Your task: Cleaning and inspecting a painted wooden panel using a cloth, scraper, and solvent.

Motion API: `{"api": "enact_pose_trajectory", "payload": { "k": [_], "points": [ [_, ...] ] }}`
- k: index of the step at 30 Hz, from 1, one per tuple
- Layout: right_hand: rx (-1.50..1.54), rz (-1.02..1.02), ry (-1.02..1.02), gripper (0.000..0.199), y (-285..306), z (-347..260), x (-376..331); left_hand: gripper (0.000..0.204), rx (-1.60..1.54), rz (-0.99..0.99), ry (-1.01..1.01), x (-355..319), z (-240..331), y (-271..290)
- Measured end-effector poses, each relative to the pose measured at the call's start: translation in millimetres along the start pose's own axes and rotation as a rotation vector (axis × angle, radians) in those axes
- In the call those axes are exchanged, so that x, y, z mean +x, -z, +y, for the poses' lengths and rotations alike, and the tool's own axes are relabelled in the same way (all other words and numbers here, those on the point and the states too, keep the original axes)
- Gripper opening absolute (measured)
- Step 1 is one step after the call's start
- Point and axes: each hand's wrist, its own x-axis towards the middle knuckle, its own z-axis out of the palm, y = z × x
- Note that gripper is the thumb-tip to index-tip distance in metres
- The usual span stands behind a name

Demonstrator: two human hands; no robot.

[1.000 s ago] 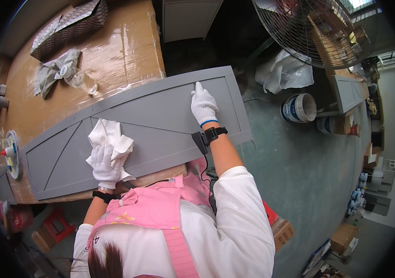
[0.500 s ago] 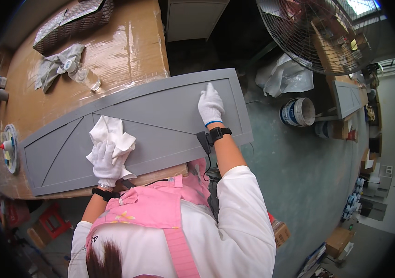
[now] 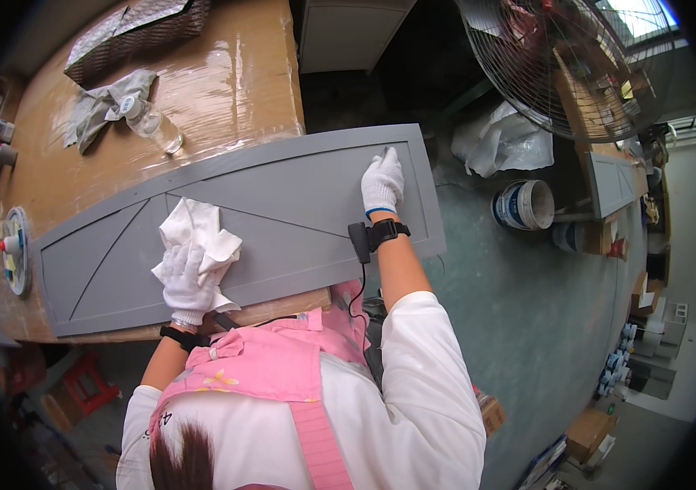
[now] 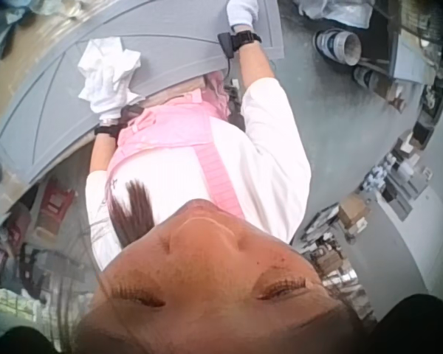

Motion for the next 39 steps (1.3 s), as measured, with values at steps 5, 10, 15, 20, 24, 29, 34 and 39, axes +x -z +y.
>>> {"api": "enact_pose_trajectory", "payload": {
  "k": [5,10,15,20,24,29,34,39],
  "points": [
    [-0.195,-0.126,0.070,0.043,-4.3,-25.3,-16.1,0.058,0.012,0.015,-0.008,0.4,1.7,-0.9],
    [-0.094,-0.150,0.231,0.043,-6.8,-21.1,-29.3,0.057,0.014,0.029,-0.004,-0.6,0.5,-1.7],
    [-0.123,-0.011,0.037,0.045,-12.7,-20.7,-13.9,0.056,-0.008,0.054,-0.016,3.4,1.4,-0.8],
    [-0.213,-0.220,0.170,0.045,-23.7,-57.9,-54.5,0.055,0.014,0.052,-0.014,0.2,-1.2,-1.8],
    [0.108,0.011,0.393,0.044,-36.4,-18.9,-38.2,0.055,0.012,0.045,-0.010,3.1,1.2,-0.5],
    [0.024,0.025,-0.128,0.043,4.1,-8.5,9.7,0.055,0.018,0.065,-0.008,0.9,0.7,-2.3],
    [-0.170,0.033,0.022,0.045,-0.7,-6.2,7.7,0.055,0.012,0.035,-0.009,3.3,2.6,0.1],
    [-0.148,-0.164,0.247,0.041,8.8,-15.2,-16.3,0.055,-0.006,0.037,-0.005,3.1,0.1,-0.2]
  ]
}}
